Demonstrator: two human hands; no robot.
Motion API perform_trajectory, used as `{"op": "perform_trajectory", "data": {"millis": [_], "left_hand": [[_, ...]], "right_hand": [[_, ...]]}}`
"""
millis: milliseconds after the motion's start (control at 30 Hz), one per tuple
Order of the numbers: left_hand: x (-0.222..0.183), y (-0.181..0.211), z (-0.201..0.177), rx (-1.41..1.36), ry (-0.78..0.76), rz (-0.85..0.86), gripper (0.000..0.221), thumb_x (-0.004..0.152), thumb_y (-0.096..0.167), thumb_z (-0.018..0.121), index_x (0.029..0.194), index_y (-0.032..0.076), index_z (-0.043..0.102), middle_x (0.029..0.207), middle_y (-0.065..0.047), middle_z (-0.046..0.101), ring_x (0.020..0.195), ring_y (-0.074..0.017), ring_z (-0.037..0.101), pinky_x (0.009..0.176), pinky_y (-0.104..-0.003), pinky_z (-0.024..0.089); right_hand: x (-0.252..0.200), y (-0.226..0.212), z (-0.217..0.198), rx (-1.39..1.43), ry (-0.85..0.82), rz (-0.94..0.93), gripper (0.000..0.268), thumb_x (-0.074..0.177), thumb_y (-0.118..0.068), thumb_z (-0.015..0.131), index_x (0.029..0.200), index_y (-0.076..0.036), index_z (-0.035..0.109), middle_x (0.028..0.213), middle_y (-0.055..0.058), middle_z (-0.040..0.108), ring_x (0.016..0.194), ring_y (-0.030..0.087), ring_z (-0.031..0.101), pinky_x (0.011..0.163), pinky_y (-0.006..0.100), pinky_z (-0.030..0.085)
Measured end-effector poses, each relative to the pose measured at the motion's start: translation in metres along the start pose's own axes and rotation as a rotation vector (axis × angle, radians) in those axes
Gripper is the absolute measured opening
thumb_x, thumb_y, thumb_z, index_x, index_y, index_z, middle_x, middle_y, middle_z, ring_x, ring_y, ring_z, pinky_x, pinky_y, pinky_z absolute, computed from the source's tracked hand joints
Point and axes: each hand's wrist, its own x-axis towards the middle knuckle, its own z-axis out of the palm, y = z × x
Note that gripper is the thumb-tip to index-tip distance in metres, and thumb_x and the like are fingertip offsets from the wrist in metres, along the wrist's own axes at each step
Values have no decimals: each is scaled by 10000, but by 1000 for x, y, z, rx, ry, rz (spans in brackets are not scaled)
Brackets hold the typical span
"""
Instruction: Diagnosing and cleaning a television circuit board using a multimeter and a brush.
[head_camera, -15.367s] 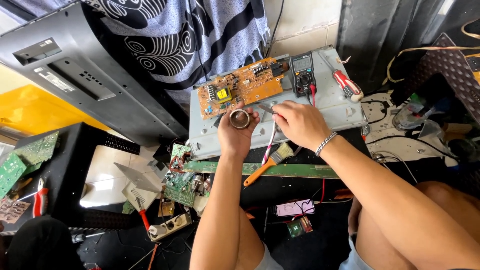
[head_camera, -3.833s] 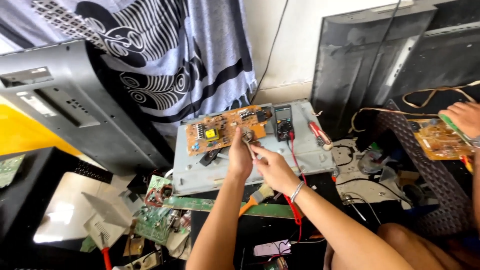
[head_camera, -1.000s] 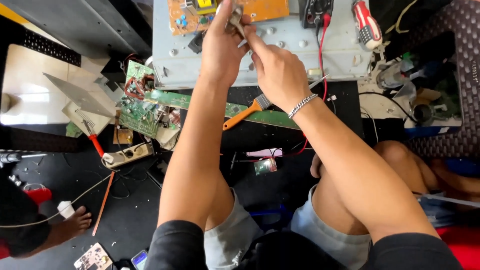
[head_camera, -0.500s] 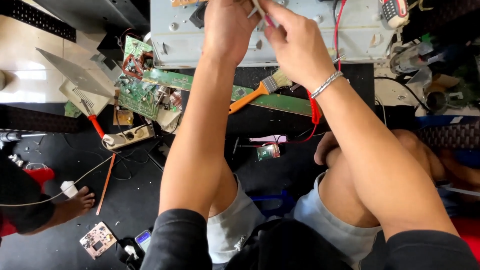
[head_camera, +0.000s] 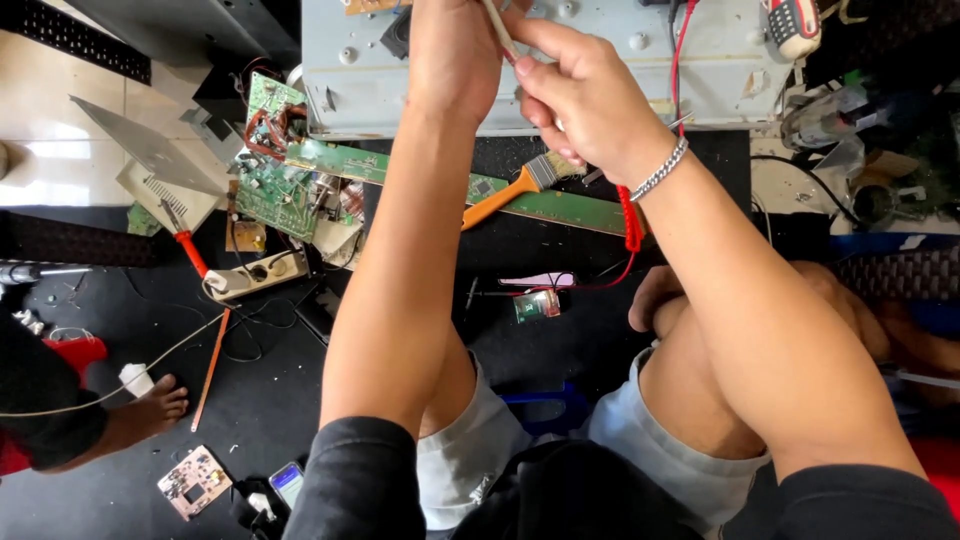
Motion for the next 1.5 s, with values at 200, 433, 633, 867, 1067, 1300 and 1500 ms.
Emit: {"op": "perform_trajectory", "data": {"millis": [200, 433, 633, 867, 1067, 1300, 1500], "left_hand": [[8, 19, -14, 34, 198, 62, 283, 950, 241, 670, 1046, -25, 675, 962, -159, 676, 881, -256, 623, 777, -456, 499], [7, 25, 10, 5, 395, -27, 345, 967, 300, 545, 1143, 6, 587, 1018, -115, 622, 896, -231, 624, 871, -474, 442], [3, 36, 32, 157, 608, -177, 435, 945, 241, 595, 1280, -31, 541, 1123, -148, 587, 984, -247, 630, 908, -442, 493], [-2, 27, 10, 350, 578, -205, 552, 940, 299, 755, 1337, 20, 491, 1211, -115, 574, 1057, -292, 701, 988, -524, 537], [-2, 22, -5, 438, 587, -251, 576, 978, 347, 747, 1382, 59, 453, 1181, -78, 553, 969, -245, 724, 940, -470, 592], [-11, 35, 6, 419, 502, -338, 304, 1024, 317, 583, 1264, 131, 593, 1154, 9, 607, 1044, -129, 628, 975, -335, 501], [-13, 49, 2, 518, 484, -230, 297, 1070, 375, 501, 1273, 171, 572, 1217, 15, 585, 1061, -100, 611, 961, -303, 492]], "right_hand": [[2, 18, -26, -976, 160, -236, 229, 980, -51, 617, 1192, -50, 704, 658, 108, 670, 462, 272, 566, 452, 436, 406], [12, 46, -47, -1070, 56, 92, 409, 888, -9, 595, 1286, -74, 661, 1055, 160, 747, 883, 374, 702, 811, 504, 531], [12, 49, -55, -1154, 142, 142, 301, 905, -7, 599, 1152, -97, 745, 1088, 115, 749, 938, 323, 694, 840, 469, 536], [27, 98, -81, -1361, 176, -79, 273, 877, -70, 600, 1074, -164, 763, 961, 96, 690, 995, 328, 674, 845, 440, 575], [3, 56, -1, -1066, -158, 100, 276, 902, -58, 637, 1141, -102, 767, 1028, 138, 750, 1058, 359, 701, 940, 507, 555], [24, 115, 25, -1414, -200, 98, 190, 967, -145, 543, 899, -125, 719, 908, 98, 773, 762, 258, 732, 700, 445, 566], [20, 74, 9, -1241, -68, -102, 183, 961, -150, 522, 1077, -49, 621, 780, 173, 749, 696, 348, 726, 608, 504, 539]]}}
